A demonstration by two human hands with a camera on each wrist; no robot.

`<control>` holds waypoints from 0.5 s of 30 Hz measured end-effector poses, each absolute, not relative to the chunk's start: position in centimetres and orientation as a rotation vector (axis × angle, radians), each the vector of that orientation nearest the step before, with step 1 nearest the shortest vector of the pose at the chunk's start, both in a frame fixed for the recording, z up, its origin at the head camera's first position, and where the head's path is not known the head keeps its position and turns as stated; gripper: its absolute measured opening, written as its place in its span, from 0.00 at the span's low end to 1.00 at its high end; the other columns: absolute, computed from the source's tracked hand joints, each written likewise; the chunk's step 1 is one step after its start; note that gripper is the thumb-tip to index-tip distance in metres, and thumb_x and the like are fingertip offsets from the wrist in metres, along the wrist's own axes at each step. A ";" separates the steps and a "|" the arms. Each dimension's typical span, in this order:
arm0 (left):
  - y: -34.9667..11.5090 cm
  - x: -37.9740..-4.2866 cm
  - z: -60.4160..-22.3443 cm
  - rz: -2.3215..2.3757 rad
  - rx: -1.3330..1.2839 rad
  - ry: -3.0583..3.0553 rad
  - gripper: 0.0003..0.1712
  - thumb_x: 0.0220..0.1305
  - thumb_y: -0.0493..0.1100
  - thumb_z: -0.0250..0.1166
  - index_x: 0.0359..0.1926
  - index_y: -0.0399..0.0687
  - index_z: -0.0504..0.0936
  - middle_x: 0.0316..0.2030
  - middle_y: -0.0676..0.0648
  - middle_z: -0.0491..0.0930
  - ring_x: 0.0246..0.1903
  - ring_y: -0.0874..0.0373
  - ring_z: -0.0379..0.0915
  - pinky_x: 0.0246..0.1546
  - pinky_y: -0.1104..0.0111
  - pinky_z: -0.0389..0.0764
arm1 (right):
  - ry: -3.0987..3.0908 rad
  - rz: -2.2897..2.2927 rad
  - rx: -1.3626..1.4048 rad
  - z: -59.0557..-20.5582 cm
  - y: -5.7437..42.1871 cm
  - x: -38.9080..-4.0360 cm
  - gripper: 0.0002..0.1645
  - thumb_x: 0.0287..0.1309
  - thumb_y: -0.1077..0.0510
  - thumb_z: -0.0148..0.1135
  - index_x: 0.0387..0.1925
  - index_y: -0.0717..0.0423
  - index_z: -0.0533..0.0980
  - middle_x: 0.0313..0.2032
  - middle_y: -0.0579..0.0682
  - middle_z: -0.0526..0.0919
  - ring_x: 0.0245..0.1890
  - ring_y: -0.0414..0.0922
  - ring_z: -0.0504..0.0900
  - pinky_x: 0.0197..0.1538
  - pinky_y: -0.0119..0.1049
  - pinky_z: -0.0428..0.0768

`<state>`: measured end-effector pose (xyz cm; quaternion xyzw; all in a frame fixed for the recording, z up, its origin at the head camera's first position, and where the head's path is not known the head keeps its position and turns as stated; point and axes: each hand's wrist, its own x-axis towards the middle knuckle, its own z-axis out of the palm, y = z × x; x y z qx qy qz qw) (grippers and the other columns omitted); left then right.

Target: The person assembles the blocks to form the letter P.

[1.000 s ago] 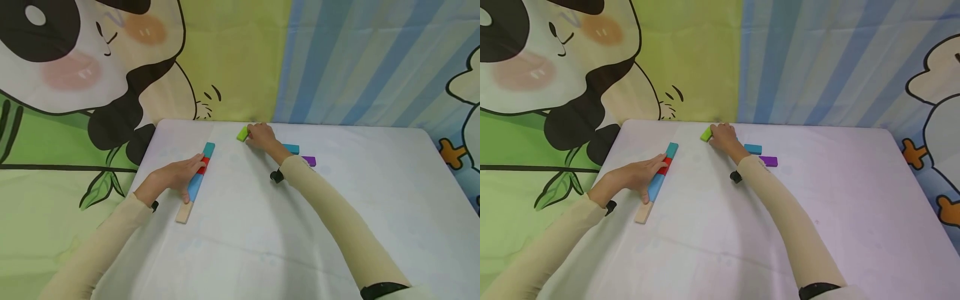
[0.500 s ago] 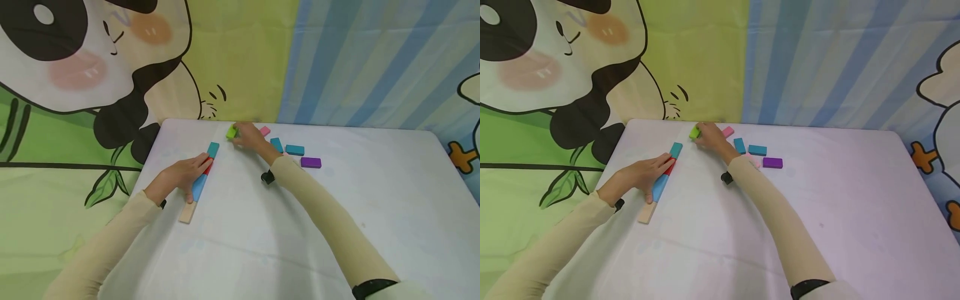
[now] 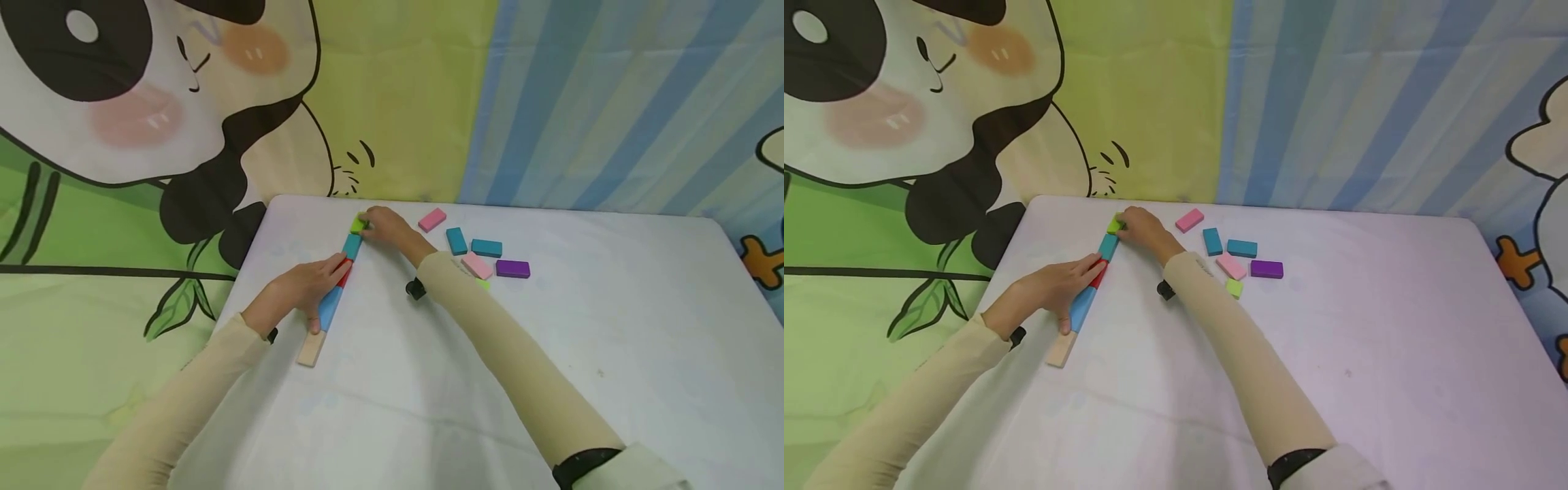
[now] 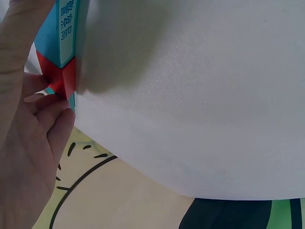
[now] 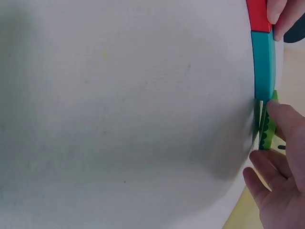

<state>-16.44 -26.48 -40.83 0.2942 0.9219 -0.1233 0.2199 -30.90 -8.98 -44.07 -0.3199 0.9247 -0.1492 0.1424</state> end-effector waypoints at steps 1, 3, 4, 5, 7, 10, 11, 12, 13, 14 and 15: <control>-26.4 -16.5 -40.9 -0.342 0.808 2.546 0.86 0.23 0.75 0.75 0.76 0.37 0.43 0.75 0.35 0.44 0.73 0.43 0.51 0.67 0.54 0.68 | 2.658 -0.435 -0.935 -44.1 -8.9 -30.9 0.30 0.68 0.50 0.56 0.69 0.53 0.66 0.67 0.55 0.71 0.69 0.50 0.67 0.73 0.41 0.63; -26.4 -16.5 -40.9 -0.343 0.800 2.537 0.86 0.23 0.75 0.75 0.76 0.37 0.42 0.75 0.35 0.43 0.74 0.43 0.50 0.68 0.54 0.67 | 2.645 -0.424 -0.956 -44.2 -8.8 -30.9 0.30 0.69 0.49 0.55 0.69 0.53 0.66 0.68 0.56 0.70 0.70 0.51 0.66 0.74 0.42 0.61; -26.3 -16.5 -40.9 -0.348 0.798 2.533 0.86 0.24 0.75 0.75 0.76 0.38 0.41 0.76 0.35 0.43 0.74 0.43 0.49 0.68 0.54 0.67 | 2.641 -0.400 -0.966 -44.2 -8.7 -30.9 0.30 0.70 0.49 0.54 0.69 0.53 0.65 0.68 0.57 0.69 0.70 0.51 0.66 0.74 0.42 0.60; -26.3 -16.5 -40.8 -0.351 0.801 2.532 0.86 0.24 0.75 0.75 0.76 0.37 0.42 0.76 0.35 0.43 0.74 0.43 0.49 0.68 0.54 0.67 | 2.638 -0.373 -0.972 -44.2 -8.7 -30.9 0.30 0.70 0.48 0.53 0.69 0.52 0.65 0.69 0.57 0.68 0.71 0.51 0.64 0.75 0.42 0.59; -26.2 -16.5 -40.8 -0.361 0.807 2.531 0.85 0.24 0.75 0.75 0.76 0.37 0.42 0.76 0.35 0.43 0.74 0.43 0.49 0.68 0.54 0.66 | 2.634 -0.326 -0.983 -44.2 -8.6 -30.9 0.30 0.71 0.47 0.51 0.70 0.52 0.64 0.70 0.58 0.66 0.72 0.52 0.63 0.75 0.43 0.58; -26.3 -16.5 -40.7 -0.367 0.819 2.536 0.85 0.23 0.75 0.75 0.76 0.36 0.43 0.75 0.34 0.44 0.74 0.43 0.50 0.67 0.54 0.68 | 2.637 -0.271 -0.990 -44.3 -8.6 -30.7 0.30 0.72 0.47 0.49 0.71 0.51 0.62 0.71 0.59 0.63 0.73 0.53 0.61 0.76 0.43 0.56; -26.3 -16.6 -40.7 -0.357 0.818 2.538 0.85 0.23 0.74 0.76 0.75 0.36 0.43 0.75 0.34 0.44 0.73 0.43 0.51 0.67 0.54 0.68 | 2.639 -0.275 -0.990 -44.3 -8.6 -30.6 0.30 0.72 0.47 0.49 0.71 0.51 0.62 0.71 0.59 0.63 0.73 0.53 0.61 0.76 0.43 0.56; -26.3 -16.5 -40.8 -0.343 0.812 2.538 0.86 0.23 0.74 0.76 0.76 0.36 0.43 0.75 0.34 0.44 0.73 0.43 0.52 0.66 0.54 0.69 | 2.642 -0.273 -0.996 -44.3 -8.6 -30.5 0.30 0.72 0.48 0.49 0.71 0.51 0.62 0.71 0.60 0.63 0.73 0.53 0.61 0.76 0.43 0.57; -26.4 -16.5 -40.8 -0.324 0.807 2.538 0.86 0.23 0.73 0.76 0.75 0.36 0.43 0.75 0.34 0.43 0.73 0.43 0.53 0.66 0.54 0.70 | 2.645 -0.270 -1.003 -44.3 -8.6 -30.4 0.30 0.73 0.48 0.48 0.71 0.52 0.63 0.71 0.60 0.63 0.72 0.54 0.61 0.76 0.43 0.57; -26.4 -16.5 -40.9 -0.306 0.800 2.537 0.86 0.23 0.73 0.77 0.75 0.35 0.42 0.75 0.34 0.43 0.73 0.43 0.53 0.65 0.54 0.71 | 2.649 -0.266 -1.012 -44.3 -8.7 -30.3 0.29 0.73 0.48 0.48 0.70 0.53 0.64 0.71 0.61 0.63 0.72 0.54 0.62 0.75 0.44 0.58; -26.4 -16.5 -40.9 -0.291 0.789 2.534 0.86 0.23 0.72 0.77 0.76 0.36 0.41 0.75 0.34 0.42 0.73 0.44 0.53 0.65 0.54 0.71 | 2.651 -0.263 -1.014 -44.3 -8.7 -30.2 0.29 0.73 0.49 0.48 0.70 0.53 0.64 0.71 0.62 0.63 0.72 0.55 0.62 0.75 0.44 0.58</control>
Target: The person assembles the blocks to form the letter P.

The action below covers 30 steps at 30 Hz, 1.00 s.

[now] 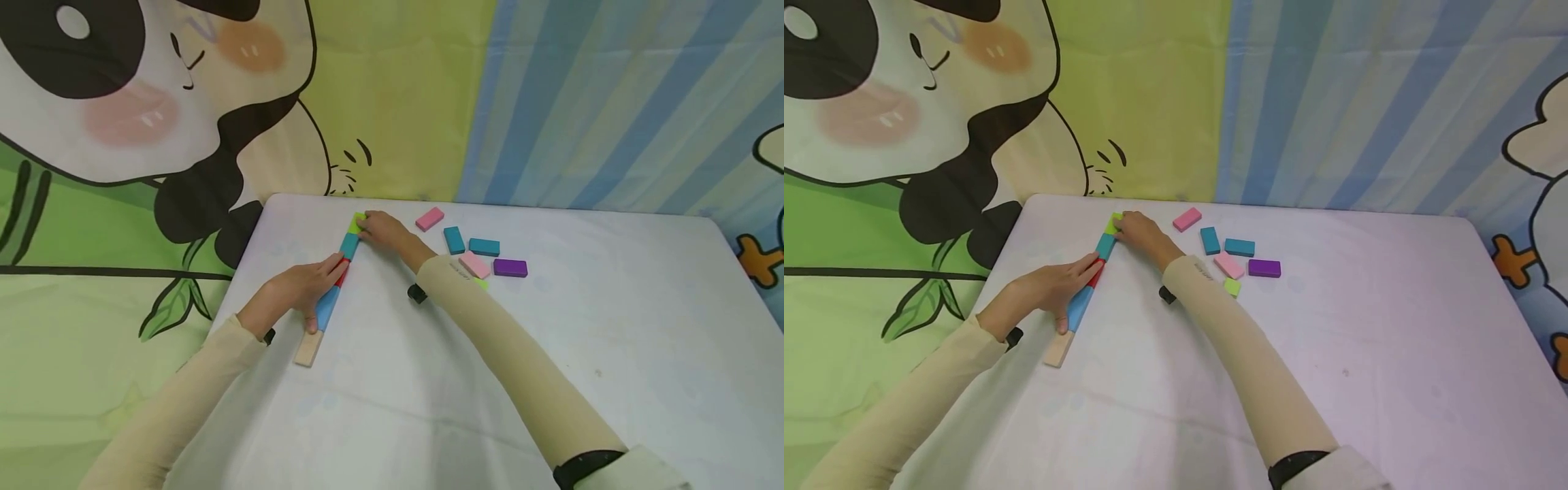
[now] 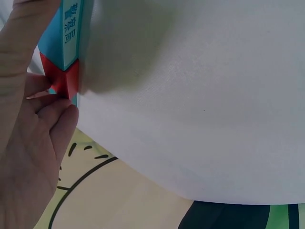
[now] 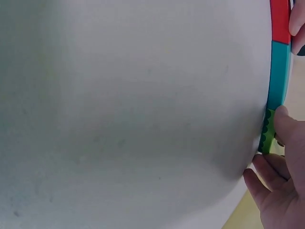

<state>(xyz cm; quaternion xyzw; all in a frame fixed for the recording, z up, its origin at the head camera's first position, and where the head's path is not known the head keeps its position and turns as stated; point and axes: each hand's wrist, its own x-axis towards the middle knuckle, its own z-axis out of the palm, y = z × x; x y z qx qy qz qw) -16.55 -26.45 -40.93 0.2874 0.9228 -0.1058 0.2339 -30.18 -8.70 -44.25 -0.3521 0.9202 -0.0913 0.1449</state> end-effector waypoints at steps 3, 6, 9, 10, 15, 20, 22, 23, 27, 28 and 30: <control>-26.4 -16.5 -41.0 -0.254 0.762 2.522 0.86 0.23 0.71 0.77 0.76 0.36 0.39 0.76 0.35 0.39 0.73 0.45 0.53 0.65 0.55 0.71 | 2.670 -0.253 -1.011 -44.0 -8.7 -29.8 0.28 0.73 0.49 0.47 0.69 0.54 0.64 0.70 0.62 0.63 0.71 0.55 0.63 0.75 0.45 0.60; -26.2 -16.6 -41.0 -0.245 0.755 2.518 0.86 0.24 0.70 0.78 0.76 0.36 0.38 0.76 0.36 0.38 0.73 0.45 0.52 0.65 0.55 0.70 | 2.687 -0.238 -0.982 -43.9 -8.6 -29.6 0.30 0.74 0.49 0.47 0.71 0.53 0.62 0.71 0.62 0.63 0.71 0.55 0.63 0.74 0.45 0.60; -26.0 -16.6 -40.9 -0.250 0.752 2.512 0.86 0.24 0.69 0.78 0.76 0.36 0.38 0.77 0.36 0.37 0.74 0.45 0.50 0.66 0.54 0.70 | 2.698 -0.229 -0.971 -43.7 -8.5 -29.6 0.30 0.74 0.49 0.46 0.72 0.53 0.61 0.70 0.61 0.63 0.71 0.54 0.64 0.74 0.44 0.61; -25.9 -16.7 -40.8 -0.258 0.756 2.509 0.86 0.24 0.69 0.78 0.76 0.36 0.38 0.77 0.36 0.36 0.74 0.45 0.49 0.66 0.54 0.69 | 2.701 -0.228 -0.967 -43.7 -8.5 -29.6 0.30 0.74 0.49 0.47 0.71 0.54 0.62 0.70 0.61 0.63 0.71 0.54 0.64 0.74 0.44 0.61; -25.4 -16.5 -40.5 -0.297 0.759 2.501 0.85 0.25 0.69 0.78 0.76 0.35 0.39 0.77 0.35 0.36 0.76 0.45 0.43 0.68 0.54 0.67 | 2.743 -0.206 -0.951 -43.6 -8.3 -29.2 0.26 0.74 0.48 0.46 0.68 0.52 0.66 0.72 0.61 0.60 0.71 0.55 0.63 0.72 0.48 0.65; -25.4 -16.2 -40.7 -0.304 0.743 2.482 0.85 0.26 0.69 0.78 0.76 0.35 0.39 0.77 0.35 0.37 0.76 0.44 0.43 0.68 0.53 0.66 | 2.814 -0.250 -1.013 -41.3 -6.8 -27.6 0.26 0.73 0.51 0.48 0.70 0.48 0.64 0.75 0.58 0.53 0.74 0.55 0.58 0.72 0.50 0.64; -25.6 -16.2 -40.8 -0.312 0.738 2.480 0.85 0.26 0.70 0.78 0.76 0.35 0.39 0.77 0.35 0.37 0.76 0.43 0.43 0.68 0.53 0.67 | 2.811 -0.281 -1.060 -40.0 -5.2 -27.4 0.28 0.73 0.55 0.49 0.71 0.50 0.63 0.75 0.59 0.55 0.74 0.55 0.58 0.73 0.49 0.63; -25.7 -16.1 -40.9 -0.316 0.733 2.485 0.85 0.26 0.69 0.78 0.76 0.35 0.39 0.77 0.35 0.37 0.76 0.43 0.43 0.68 0.53 0.67 | 2.799 -0.295 -1.070 -39.5 -4.1 -27.5 0.28 0.72 0.56 0.49 0.71 0.50 0.63 0.74 0.59 0.56 0.74 0.55 0.58 0.73 0.50 0.63; -25.9 -16.2 -40.9 -0.318 0.736 2.504 0.85 0.26 0.68 0.79 0.76 0.35 0.39 0.77 0.35 0.38 0.76 0.43 0.43 0.67 0.53 0.68 | 2.775 -0.313 -1.036 -39.9 0.7 -28.9 0.26 0.71 0.61 0.49 0.68 0.54 0.66 0.73 0.61 0.58 0.73 0.58 0.58 0.72 0.52 0.62; -25.9 -16.3 -40.8 -0.313 0.738 2.503 0.85 0.26 0.67 0.79 0.76 0.35 0.39 0.77 0.35 0.38 0.76 0.43 0.43 0.66 0.53 0.68 | 2.769 -0.314 -1.019 -40.4 1.9 -29.3 0.26 0.71 0.63 0.49 0.68 0.55 0.66 0.72 0.62 0.59 0.73 0.59 0.58 0.72 0.52 0.62; -25.8 -16.3 -40.8 -0.296 0.744 2.495 0.84 0.27 0.67 0.79 0.75 0.35 0.39 0.77 0.35 0.37 0.76 0.43 0.43 0.66 0.52 0.69 | 2.762 -0.309 -0.988 -41.7 3.9 -30.1 0.26 0.70 0.64 0.50 0.68 0.57 0.67 0.72 0.63 0.60 0.72 0.60 0.59 0.71 0.53 0.63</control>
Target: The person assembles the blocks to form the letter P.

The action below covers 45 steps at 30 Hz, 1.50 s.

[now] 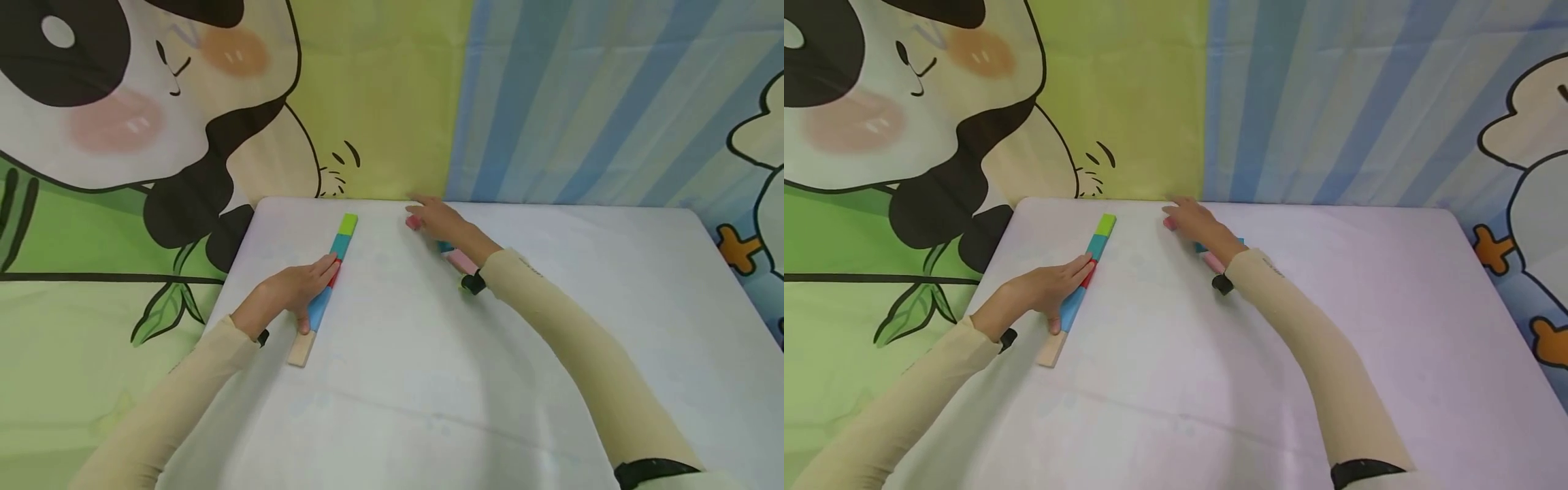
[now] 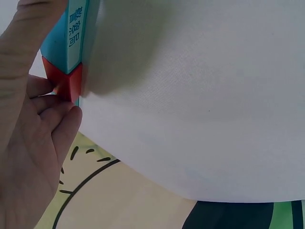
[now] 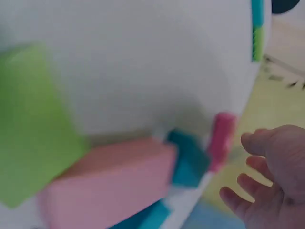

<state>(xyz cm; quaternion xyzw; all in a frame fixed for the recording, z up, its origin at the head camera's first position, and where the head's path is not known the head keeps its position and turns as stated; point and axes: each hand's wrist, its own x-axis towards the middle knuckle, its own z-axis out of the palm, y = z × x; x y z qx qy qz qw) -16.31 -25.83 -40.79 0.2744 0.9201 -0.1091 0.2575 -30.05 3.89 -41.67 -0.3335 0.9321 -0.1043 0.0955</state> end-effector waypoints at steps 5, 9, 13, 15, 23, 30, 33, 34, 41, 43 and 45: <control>-26.1 -16.1 -40.7 -0.248 0.736 2.489 0.84 0.27 0.67 0.79 0.76 0.35 0.40 0.77 0.36 0.37 0.75 0.43 0.45 0.66 0.52 0.69 | 2.737 -0.370 -0.929 -43.9 5.7 -31.2 0.25 0.69 0.63 0.52 0.67 0.56 0.68 0.70 0.64 0.63 0.71 0.61 0.62 0.70 0.54 0.65; -26.4 -16.1 -40.6 -0.193 0.716 2.492 0.84 0.27 0.67 0.79 0.76 0.37 0.39 0.77 0.37 0.36 0.75 0.43 0.46 0.66 0.52 0.68 | 2.783 -0.434 -0.962 -44.5 5.2 -31.6 0.20 0.68 0.63 0.54 0.59 0.58 0.73 0.63 0.62 0.73 0.64 0.59 0.71 0.67 0.51 0.70; -26.6 -16.2 -40.7 -0.149 0.720 2.493 0.84 0.26 0.68 0.78 0.76 0.38 0.39 0.77 0.37 0.35 0.75 0.42 0.47 0.67 0.51 0.67 | 2.830 -0.467 -0.936 -44.6 4.7 -31.7 0.12 0.67 0.63 0.53 0.51 0.58 0.74 0.53 0.60 0.79 0.53 0.57 0.78 0.59 0.48 0.75; -26.7 -16.3 -40.7 -0.139 0.718 2.494 0.84 0.26 0.68 0.78 0.76 0.38 0.38 0.77 0.38 0.35 0.75 0.43 0.47 0.67 0.51 0.67 | 2.847 -0.483 -0.918 -44.7 4.5 -31.6 0.11 0.67 0.63 0.54 0.50 0.58 0.73 0.52 0.59 0.80 0.51 0.57 0.78 0.58 0.49 0.76; -26.8 -16.1 -40.4 -0.116 0.701 2.485 0.84 0.27 0.67 0.79 0.76 0.37 0.38 0.77 0.37 0.34 0.75 0.42 0.47 0.67 0.51 0.67 | 2.815 -0.636 -0.953 -44.8 1.5 -30.8 0.21 0.67 0.58 0.58 0.58 0.62 0.73 0.53 0.60 0.78 0.52 0.53 0.76 0.58 0.45 0.75; -26.9 -16.5 -40.9 -0.106 0.708 2.488 0.85 0.25 0.70 0.76 0.76 0.39 0.38 0.77 0.39 0.34 0.74 0.43 0.48 0.67 0.52 0.67 | 2.762 -0.687 -0.766 -44.6 -3.6 -29.9 0.24 0.64 0.55 0.62 0.59 0.62 0.75 0.49 0.58 0.78 0.46 0.49 0.73 0.52 0.40 0.75; -26.9 -16.5 -40.9 -0.095 0.719 2.490 0.85 0.25 0.69 0.77 0.76 0.39 0.38 0.77 0.38 0.34 0.74 0.43 0.49 0.67 0.52 0.68 | 2.789 -0.665 -0.724 -44.8 -5.0 -29.6 0.23 0.64 0.55 0.62 0.57 0.62 0.76 0.47 0.58 0.78 0.44 0.48 0.74 0.50 0.38 0.75; -26.9 -16.5 -40.9 -0.092 0.723 2.492 0.85 0.25 0.69 0.77 0.76 0.38 0.39 0.77 0.38 0.35 0.74 0.43 0.49 0.67 0.52 0.68 | 2.807 -0.645 -0.715 -44.9 -5.3 -29.5 0.21 0.65 0.55 0.61 0.56 0.62 0.77 0.46 0.57 0.78 0.43 0.48 0.74 0.49 0.38 0.75; -26.9 -16.4 -40.7 -0.094 0.715 2.485 0.84 0.26 0.68 0.77 0.76 0.38 0.38 0.77 0.38 0.34 0.74 0.43 0.48 0.67 0.53 0.68 | 2.890 -0.588 -0.672 -45.0 -6.5 -28.8 0.18 0.65 0.54 0.60 0.50 0.62 0.80 0.44 0.57 0.80 0.44 0.50 0.75 0.48 0.39 0.76; -26.9 -16.5 -40.7 -0.096 0.713 2.485 0.84 0.26 0.68 0.77 0.76 0.39 0.38 0.77 0.39 0.34 0.75 0.44 0.48 0.67 0.53 0.67 | 2.897 -0.539 -0.686 -44.7 -6.4 -28.5 0.24 0.67 0.50 0.59 0.56 0.62 0.76 0.50 0.57 0.79 0.49 0.50 0.74 0.51 0.39 0.76; -26.9 -16.5 -40.7 -0.092 0.708 2.484 0.84 0.26 0.67 0.78 0.76 0.39 0.38 0.77 0.39 0.33 0.75 0.43 0.47 0.67 0.52 0.67 | 2.893 -0.480 -0.717 -44.1 -5.9 -28.2 0.30 0.67 0.46 0.57 0.62 0.61 0.71 0.56 0.58 0.76 0.54 0.51 0.73 0.56 0.41 0.77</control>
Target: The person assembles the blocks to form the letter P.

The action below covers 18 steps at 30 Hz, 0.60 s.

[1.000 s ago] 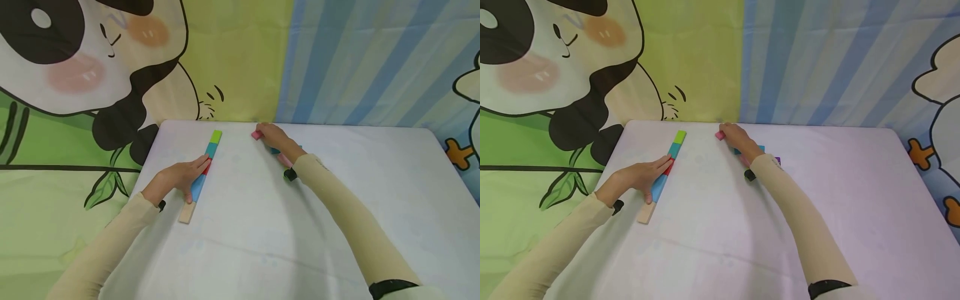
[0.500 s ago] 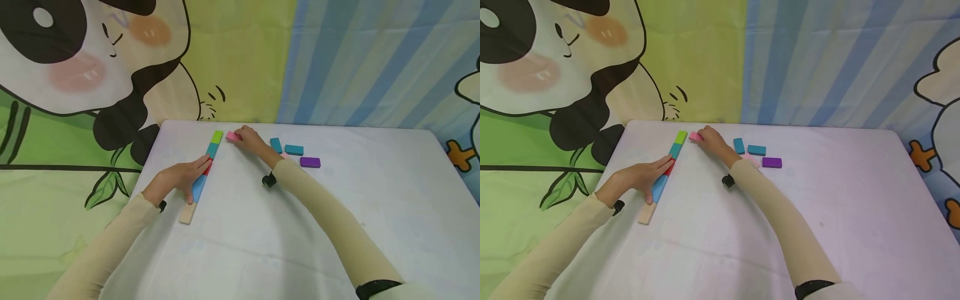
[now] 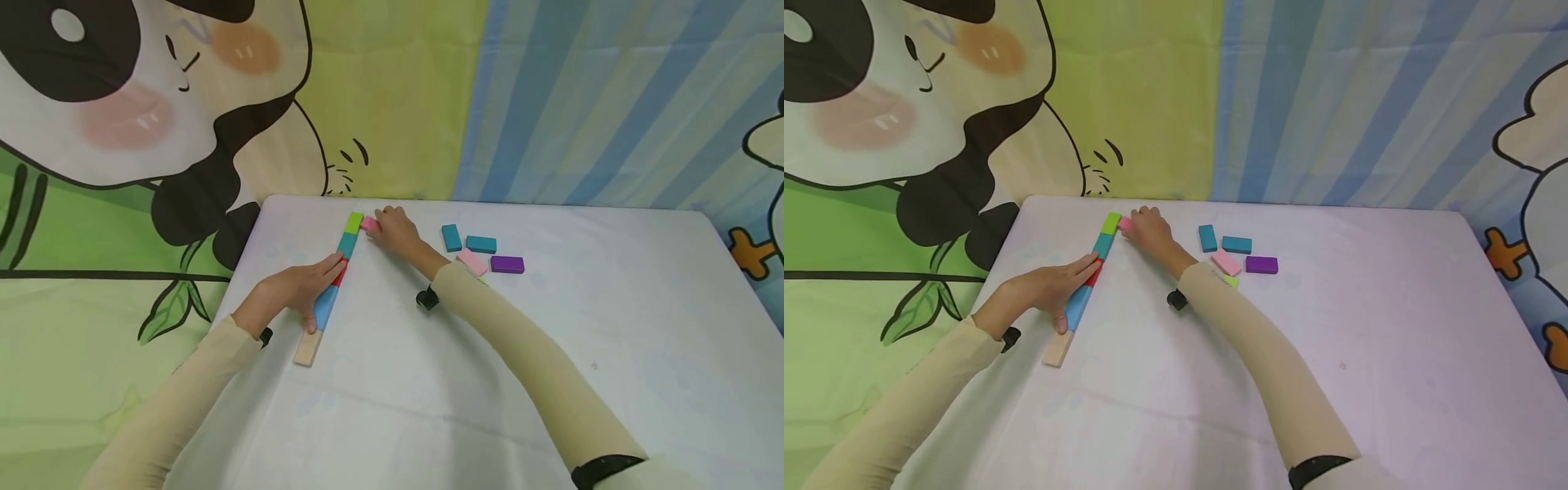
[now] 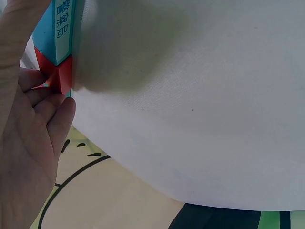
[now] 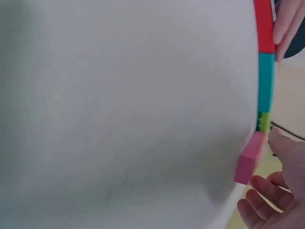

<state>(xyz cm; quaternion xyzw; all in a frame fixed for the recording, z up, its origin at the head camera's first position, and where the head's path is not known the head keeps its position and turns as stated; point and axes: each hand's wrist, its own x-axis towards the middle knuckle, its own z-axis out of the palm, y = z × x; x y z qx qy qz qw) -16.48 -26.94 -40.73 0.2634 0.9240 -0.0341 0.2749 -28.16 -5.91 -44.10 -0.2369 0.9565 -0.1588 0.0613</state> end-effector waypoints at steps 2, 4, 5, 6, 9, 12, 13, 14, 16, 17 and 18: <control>-26.9 -16.5 -40.7 -0.094 0.700 2.484 0.84 0.26 0.67 0.78 0.76 0.39 0.37 0.77 0.38 0.33 0.75 0.43 0.47 0.67 0.52 0.67 | 2.880 -0.426 -0.745 -43.2 -4.5 -27.9 0.36 0.68 0.42 0.55 0.68 0.59 0.65 0.62 0.58 0.72 0.61 0.52 0.70 0.61 0.43 0.75; -26.9 -16.4 -40.6 -0.100 0.689 2.481 0.84 0.27 0.67 0.78 0.76 0.39 0.37 0.77 0.39 0.32 0.75 0.43 0.46 0.67 0.52 0.68 | 2.864 -0.406 -0.751 -42.2 -2.3 -27.7 0.39 0.67 0.41 0.55 0.70 0.59 0.61 0.66 0.58 0.69 0.65 0.54 0.67 0.64 0.47 0.73; -26.9 -16.4 -40.6 -0.107 0.681 2.480 0.84 0.27 0.67 0.78 0.76 0.40 0.37 0.77 0.39 0.32 0.75 0.43 0.46 0.67 0.52 0.68 | 2.864 -0.396 -0.750 -41.9 -1.0 -27.6 0.39 0.67 0.42 0.55 0.71 0.59 0.61 0.66 0.59 0.68 0.66 0.55 0.66 0.64 0.48 0.73; -26.9 -16.4 -40.5 -0.111 0.681 2.481 0.84 0.27 0.67 0.78 0.76 0.39 0.37 0.77 0.39 0.32 0.75 0.43 0.46 0.67 0.52 0.68 | 2.873 -0.389 -0.740 -41.7 0.3 -27.6 0.39 0.67 0.42 0.56 0.70 0.59 0.61 0.66 0.60 0.67 0.66 0.56 0.65 0.64 0.49 0.72; -26.9 -16.3 -40.4 -0.112 0.680 2.483 0.84 0.27 0.66 0.78 0.76 0.38 0.37 0.77 0.38 0.32 0.75 0.42 0.46 0.66 0.52 0.68 | 2.904 -0.340 -0.676 -41.6 4.0 -27.3 0.39 0.65 0.42 0.59 0.69 0.58 0.63 0.65 0.61 0.68 0.64 0.58 0.66 0.60 0.52 0.75; -27.0 -16.3 -40.3 -0.116 0.687 2.489 0.83 0.27 0.66 0.78 0.76 0.38 0.38 0.77 0.37 0.34 0.75 0.42 0.47 0.66 0.52 0.69 | 2.901 -0.299 -0.652 -42.2 6.5 -26.9 0.38 0.63 0.42 0.60 0.67 0.58 0.66 0.60 0.62 0.70 0.59 0.58 0.71 0.54 0.52 0.78; -27.0 -16.2 -40.3 -0.115 0.688 2.490 0.83 0.27 0.66 0.78 0.76 0.38 0.38 0.77 0.37 0.34 0.75 0.42 0.47 0.66 0.51 0.69 | 2.887 -0.298 -0.656 -42.4 7.1 -26.8 0.36 0.64 0.43 0.61 0.66 0.59 0.68 0.58 0.62 0.72 0.57 0.57 0.73 0.52 0.52 0.79; -27.0 -16.2 -40.4 -0.114 0.685 2.488 0.83 0.28 0.66 0.78 0.76 0.38 0.38 0.77 0.38 0.34 0.75 0.42 0.46 0.66 0.51 0.69 | 2.873 -0.303 -0.668 -42.6 7.5 -26.6 0.35 0.64 0.44 0.61 0.65 0.59 0.69 0.57 0.63 0.73 0.54 0.57 0.74 0.51 0.51 0.80; -26.9 -16.2 -40.4 -0.110 0.687 2.485 0.83 0.28 0.66 0.78 0.76 0.39 0.38 0.77 0.38 0.33 0.75 0.42 0.45 0.66 0.52 0.68 | 2.845 -0.324 -0.712 -43.0 8.0 -26.4 0.31 0.65 0.48 0.61 0.64 0.60 0.71 0.55 0.64 0.75 0.52 0.57 0.77 0.52 0.50 0.80; -26.8 -16.3 -40.5 -0.104 0.684 2.483 0.83 0.28 0.66 0.78 0.76 0.39 0.38 0.77 0.38 0.33 0.76 0.42 0.44 0.66 0.52 0.68 | 2.830 -0.333 -0.732 -43.1 8.2 -26.4 0.29 0.65 0.51 0.60 0.63 0.60 0.71 0.55 0.64 0.75 0.52 0.57 0.77 0.53 0.50 0.80; -26.7 -16.3 -40.5 -0.098 0.687 2.482 0.82 0.28 0.66 0.78 0.76 0.39 0.38 0.77 0.38 0.33 0.76 0.42 0.43 0.66 0.51 0.68 | 2.815 -0.339 -0.755 -43.1 8.3 -26.3 0.28 0.65 0.53 0.60 0.64 0.61 0.71 0.55 0.65 0.75 0.52 0.57 0.78 0.54 0.50 0.79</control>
